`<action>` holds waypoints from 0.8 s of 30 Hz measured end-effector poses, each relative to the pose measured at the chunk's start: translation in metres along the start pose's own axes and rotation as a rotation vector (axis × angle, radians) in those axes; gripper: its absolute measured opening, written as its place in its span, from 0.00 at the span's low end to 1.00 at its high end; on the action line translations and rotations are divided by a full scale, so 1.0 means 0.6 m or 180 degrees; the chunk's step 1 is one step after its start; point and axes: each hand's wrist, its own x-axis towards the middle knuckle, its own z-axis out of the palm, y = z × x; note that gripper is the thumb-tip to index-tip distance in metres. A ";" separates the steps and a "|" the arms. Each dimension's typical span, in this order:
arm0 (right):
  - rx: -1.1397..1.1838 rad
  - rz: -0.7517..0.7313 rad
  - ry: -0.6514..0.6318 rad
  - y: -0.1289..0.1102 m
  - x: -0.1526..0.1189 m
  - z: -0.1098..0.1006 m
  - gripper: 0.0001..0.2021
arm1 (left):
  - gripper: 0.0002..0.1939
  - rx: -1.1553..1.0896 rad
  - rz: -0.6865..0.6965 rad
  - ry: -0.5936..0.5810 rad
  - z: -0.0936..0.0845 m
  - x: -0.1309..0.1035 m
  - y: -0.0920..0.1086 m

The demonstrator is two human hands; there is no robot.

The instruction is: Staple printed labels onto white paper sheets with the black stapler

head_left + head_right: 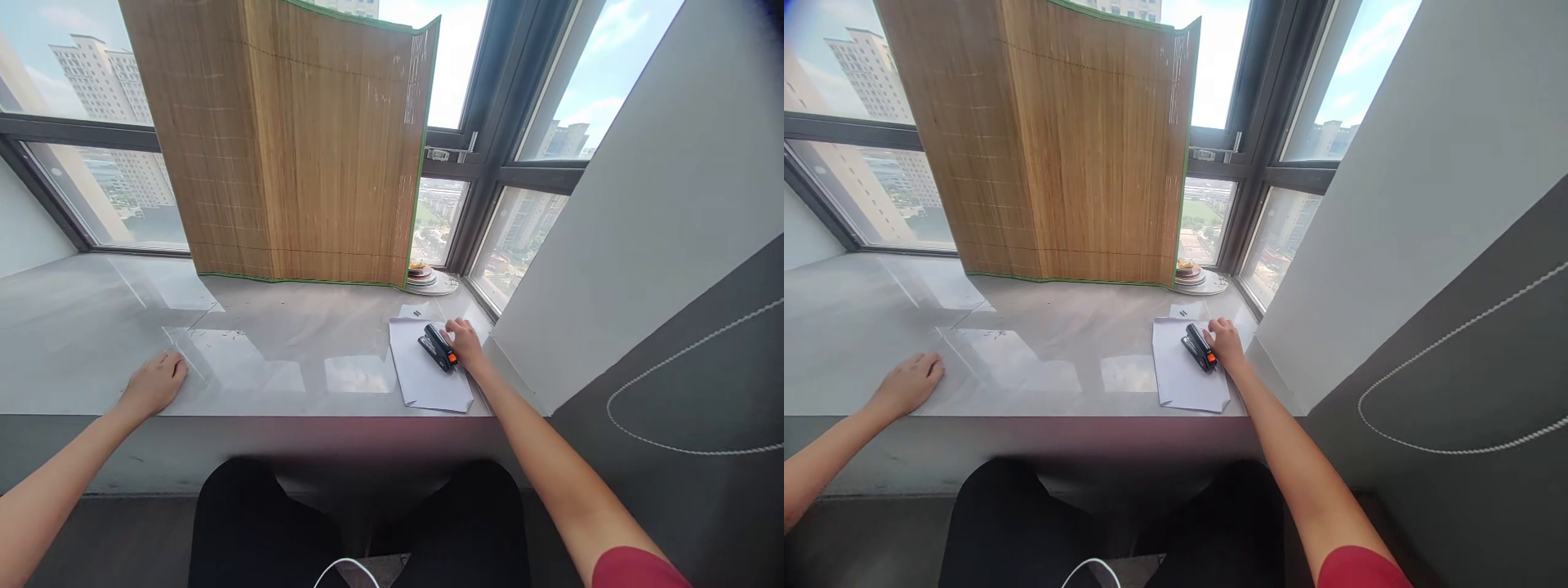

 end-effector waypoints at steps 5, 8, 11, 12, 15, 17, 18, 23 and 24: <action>0.0153 -0.0281 -0.0614 -0.041 0.081 0.032 0.21 | 0.09 0.0249 0.0077 -0.0170 0.022 0.002 -0.009; 0.0119 -0.0263 -0.0934 -0.056 0.103 0.054 0.27 | 0.09 0.0276 0.0107 -0.0083 0.022 0.001 -0.005; 0.0071 -0.0180 -0.1202 -0.064 0.109 0.068 0.29 | 0.10 0.0281 0.0155 -0.0044 0.016 -0.005 -0.003; 0.0061 -0.0164 -0.1265 -0.069 0.111 0.072 0.30 | 0.11 0.0286 0.0176 -0.0044 0.014 -0.007 -0.002; 0.0066 -0.0212 -0.1380 -0.110 0.118 0.089 0.30 | 0.12 0.0319 0.0213 -0.0080 0.007 -0.015 0.004; 0.0096 -0.0303 -0.1413 -0.163 0.126 0.108 0.30 | 0.12 0.0329 0.0213 -0.0102 0.003 -0.019 0.008; 0.0120 -0.0360 -0.1419 -0.198 0.129 0.119 0.30 | 0.13 0.0321 0.0221 -0.0098 0.002 -0.021 0.009; 0.0323 -0.0741 -0.1364 -0.422 0.135 0.187 0.27 | 0.13 0.0209 0.0160 -0.0083 0.005 -0.021 0.008; 0.0375 -0.0805 -0.1343 -0.466 0.134 0.198 0.26 | 0.13 0.0183 0.0146 -0.0068 0.006 -0.021 0.007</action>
